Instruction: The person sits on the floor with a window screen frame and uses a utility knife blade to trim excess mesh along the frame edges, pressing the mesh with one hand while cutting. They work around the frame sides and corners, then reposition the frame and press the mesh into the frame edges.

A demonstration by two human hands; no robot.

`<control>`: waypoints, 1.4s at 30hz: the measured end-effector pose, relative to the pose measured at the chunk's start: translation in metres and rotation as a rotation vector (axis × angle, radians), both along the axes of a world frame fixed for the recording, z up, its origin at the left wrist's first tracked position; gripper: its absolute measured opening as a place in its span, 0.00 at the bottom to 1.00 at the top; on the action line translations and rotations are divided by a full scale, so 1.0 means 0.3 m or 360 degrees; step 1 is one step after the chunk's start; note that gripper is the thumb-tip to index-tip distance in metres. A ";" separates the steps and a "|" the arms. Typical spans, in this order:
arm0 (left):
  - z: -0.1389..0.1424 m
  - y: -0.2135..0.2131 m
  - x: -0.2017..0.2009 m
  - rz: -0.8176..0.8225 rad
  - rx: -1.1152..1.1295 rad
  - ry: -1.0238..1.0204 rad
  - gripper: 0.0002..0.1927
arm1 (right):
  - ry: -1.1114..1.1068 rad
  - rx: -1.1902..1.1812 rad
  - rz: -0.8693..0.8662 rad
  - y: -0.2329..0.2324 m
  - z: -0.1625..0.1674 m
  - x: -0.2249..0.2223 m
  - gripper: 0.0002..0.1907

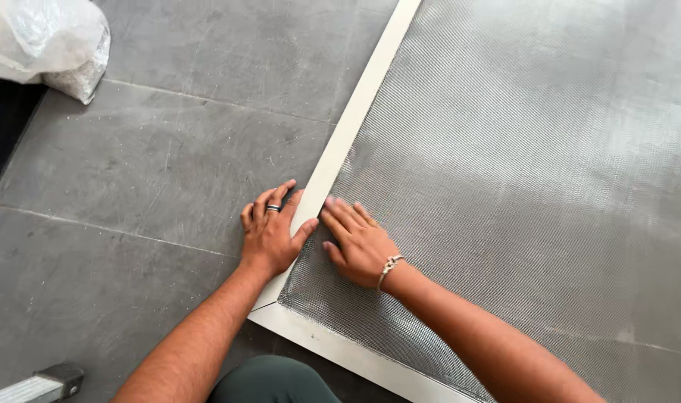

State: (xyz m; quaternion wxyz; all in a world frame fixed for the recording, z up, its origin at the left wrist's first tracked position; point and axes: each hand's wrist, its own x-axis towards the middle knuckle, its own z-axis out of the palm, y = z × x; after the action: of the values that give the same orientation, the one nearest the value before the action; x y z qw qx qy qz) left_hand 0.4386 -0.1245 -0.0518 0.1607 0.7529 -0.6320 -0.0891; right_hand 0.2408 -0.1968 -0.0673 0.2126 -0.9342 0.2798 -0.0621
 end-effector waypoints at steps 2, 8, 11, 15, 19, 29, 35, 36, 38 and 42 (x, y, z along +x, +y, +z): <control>0.011 0.001 -0.006 -0.0001 0.0003 -0.0009 0.34 | 0.0042 0.0057 0.0003 -0.054 0.021 -0.033 0.28; 0.022 0.012 -0.015 0.0005 0.0056 0.0043 0.33 | 0.0015 -0.0337 -0.0348 -0.324 0.043 -0.052 0.35; 0.019 0.013 -0.013 0.0013 0.0045 0.0093 0.31 | 0.0079 -0.0349 -0.0262 -0.228 0.010 -0.034 0.39; 0.023 0.014 -0.016 0.0000 0.0003 0.0050 0.31 | 0.0138 -0.0094 -0.0063 0.095 0.007 -0.002 0.40; 0.050 0.019 -0.032 0.0003 -0.0021 0.0030 0.30 | -0.0100 0.0024 0.0224 0.243 0.020 -0.026 0.33; 0.085 0.025 -0.058 -0.0013 -0.0005 0.0003 0.32 | 0.0046 -0.0344 -0.0253 -0.136 0.043 -0.138 0.38; 0.039 0.028 -0.057 -0.0039 -0.0011 -0.0083 0.31 | -0.0005 -0.0037 0.0246 0.250 0.012 -0.094 0.38; 0.032 0.025 -0.060 -0.0043 -0.0023 -0.0079 0.32 | -0.0032 0.0073 0.0385 0.273 0.008 -0.109 0.36; 0.016 0.025 -0.066 -0.0053 -0.0042 -0.0068 0.32 | -0.0080 0.0120 0.0517 0.224 0.013 -0.192 0.35; -0.019 0.034 -0.073 -0.0111 -0.0067 -0.0153 0.36 | 0.0250 -0.0473 0.0037 -0.173 0.091 -0.525 0.37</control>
State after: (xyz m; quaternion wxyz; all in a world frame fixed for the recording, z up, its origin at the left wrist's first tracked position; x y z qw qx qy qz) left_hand 0.4168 -0.1143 -0.0574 0.1428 0.7302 -0.6666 -0.0451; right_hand 0.0833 -0.2486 -0.0401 0.0503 -0.9604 0.2726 -0.0270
